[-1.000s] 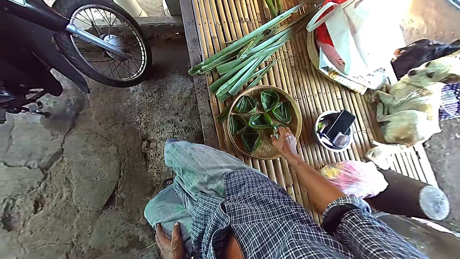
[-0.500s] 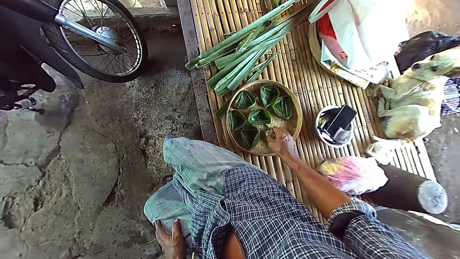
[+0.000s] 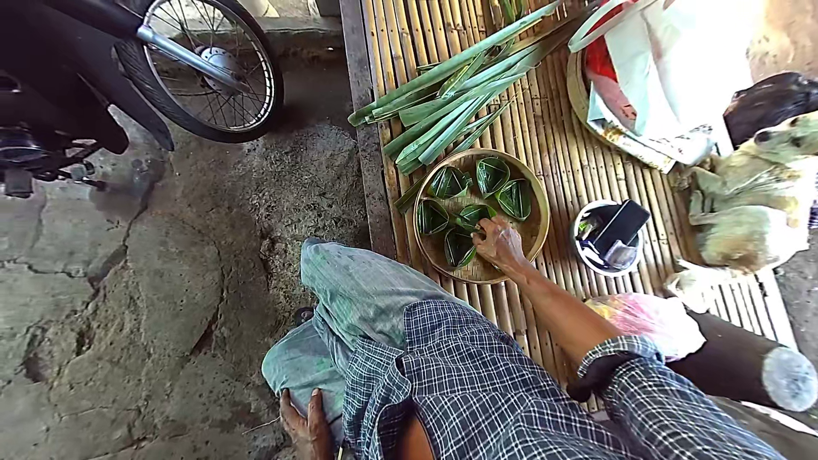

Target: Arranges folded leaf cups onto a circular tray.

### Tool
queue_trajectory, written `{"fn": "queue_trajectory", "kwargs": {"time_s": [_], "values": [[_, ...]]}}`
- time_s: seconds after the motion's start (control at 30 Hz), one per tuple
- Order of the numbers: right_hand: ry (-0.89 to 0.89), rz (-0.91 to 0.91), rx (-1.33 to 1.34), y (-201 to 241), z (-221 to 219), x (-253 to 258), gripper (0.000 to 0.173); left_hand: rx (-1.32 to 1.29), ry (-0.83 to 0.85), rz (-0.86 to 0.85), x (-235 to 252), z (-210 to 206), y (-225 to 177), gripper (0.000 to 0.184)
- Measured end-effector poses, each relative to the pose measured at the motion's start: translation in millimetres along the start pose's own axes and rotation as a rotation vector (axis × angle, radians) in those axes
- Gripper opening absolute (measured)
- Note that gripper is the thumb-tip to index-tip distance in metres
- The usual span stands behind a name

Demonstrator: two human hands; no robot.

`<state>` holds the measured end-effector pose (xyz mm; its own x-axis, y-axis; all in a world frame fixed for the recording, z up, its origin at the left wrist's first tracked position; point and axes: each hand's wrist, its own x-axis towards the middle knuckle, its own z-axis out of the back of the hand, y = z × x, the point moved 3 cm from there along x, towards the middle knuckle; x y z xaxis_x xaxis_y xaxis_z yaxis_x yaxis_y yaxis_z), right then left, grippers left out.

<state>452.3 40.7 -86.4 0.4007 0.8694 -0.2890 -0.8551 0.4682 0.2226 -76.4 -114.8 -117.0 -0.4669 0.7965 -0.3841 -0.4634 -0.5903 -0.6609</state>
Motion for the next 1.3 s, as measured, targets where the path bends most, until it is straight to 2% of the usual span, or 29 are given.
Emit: {"fn": "queue_trajectory", "kwargs": {"time_s": [0.13, 0.3, 0.47, 0.53, 0.63, 0.8, 0.9, 0.97, 1.1, 1.3], "values": [[0.002, -0.016, 0.012, -6, 1, -3, 0.029, 0.013, 0.025, -0.006, 1, 2, -2, 0.081], [-0.081, 0.005, 0.091, -9, 10, 2, 0.034, 0.01, 0.018, -0.034, 5, 2, 7, 0.082], [-0.214, -0.105, 0.189, -28, 42, 5, 0.032, -0.038, -0.104, -0.097, -1, -3, 9, 0.095], [-0.225, -0.208, 0.224, -44, 50, -1, 0.03, 0.005, -0.156, -0.119, -4, -4, 8, 0.095], [-0.16, -0.352, 0.191, -64, 50, -12, 0.028, 0.078, -0.156, -0.113, -5, -3, 10, 0.092], [-0.163, -0.418, 0.092, -82, 39, -33, 0.03, 0.213, -0.116, -0.157, -3, 1, 5, 0.078], [-0.134, -0.422, 0.094, -87, 39, -41, 0.032, 0.42, -0.082, -0.257, 2, 4, -11, 0.067], [-0.048, -0.432, 0.087, -90, 41, -43, 0.032, 0.549, -0.007, -0.348, 6, 6, -26, 0.058], [0.088, -0.522, 0.141, -83, 50, -47, 0.029, 0.58, 0.196, -0.434, 12, -1, -41, 0.049], [0.069, -0.593, 0.181, -89, 43, -32, 0.031, 0.565, 0.164, -0.454, 12, -10, -34, 0.047]]}}
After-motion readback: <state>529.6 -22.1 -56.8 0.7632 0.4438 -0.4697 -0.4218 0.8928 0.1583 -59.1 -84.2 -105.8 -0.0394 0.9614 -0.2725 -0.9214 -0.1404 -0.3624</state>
